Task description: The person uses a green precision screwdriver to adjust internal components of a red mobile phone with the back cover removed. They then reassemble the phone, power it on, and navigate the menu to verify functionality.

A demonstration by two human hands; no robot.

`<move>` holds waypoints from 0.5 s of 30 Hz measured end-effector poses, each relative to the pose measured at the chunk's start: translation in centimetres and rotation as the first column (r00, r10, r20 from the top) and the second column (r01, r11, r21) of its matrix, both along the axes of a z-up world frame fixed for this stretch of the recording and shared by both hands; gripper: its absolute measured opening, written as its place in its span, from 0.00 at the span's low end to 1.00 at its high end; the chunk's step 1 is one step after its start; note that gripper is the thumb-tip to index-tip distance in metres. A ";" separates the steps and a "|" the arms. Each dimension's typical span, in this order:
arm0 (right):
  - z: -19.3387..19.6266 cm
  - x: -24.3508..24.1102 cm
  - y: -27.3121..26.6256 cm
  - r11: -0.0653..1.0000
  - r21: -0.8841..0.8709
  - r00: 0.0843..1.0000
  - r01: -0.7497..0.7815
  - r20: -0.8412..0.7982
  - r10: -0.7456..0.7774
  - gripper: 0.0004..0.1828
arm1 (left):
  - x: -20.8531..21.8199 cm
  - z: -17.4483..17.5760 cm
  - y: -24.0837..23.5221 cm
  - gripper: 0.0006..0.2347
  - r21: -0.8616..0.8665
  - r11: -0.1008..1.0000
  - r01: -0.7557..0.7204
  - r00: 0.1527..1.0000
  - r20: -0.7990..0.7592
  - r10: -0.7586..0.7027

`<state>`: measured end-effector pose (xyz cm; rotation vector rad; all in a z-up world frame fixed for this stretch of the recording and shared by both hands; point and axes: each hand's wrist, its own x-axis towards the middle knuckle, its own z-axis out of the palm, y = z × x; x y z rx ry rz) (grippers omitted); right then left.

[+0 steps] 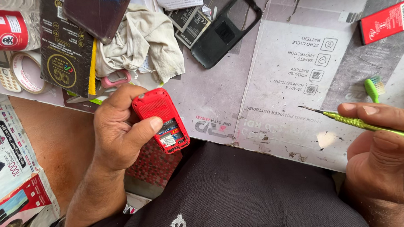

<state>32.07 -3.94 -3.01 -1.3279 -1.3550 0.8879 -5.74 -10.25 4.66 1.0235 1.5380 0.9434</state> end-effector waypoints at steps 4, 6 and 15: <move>-0.1 0.1 -0.1 1.000 0.001 1.000 0.005 0.003 -0.005 0.20 | -0.3 -0.2 0.4 0.09 -0.021 0.996 0.092 0.992 -0.083 -0.093; -0.1 0.1 -0.1 1.000 0.003 1.000 0.005 0.005 -0.005 0.20 | -0.4 -0.3 0.6 0.08 -0.045 0.993 0.109 0.991 -0.080 -0.112; -0.1 0.2 0.1 1.000 0.012 1.000 0.005 0.003 -0.005 0.20 | -0.2 -0.8 1.2 0.08 -0.033 0.990 0.137 0.989 -0.047 -0.138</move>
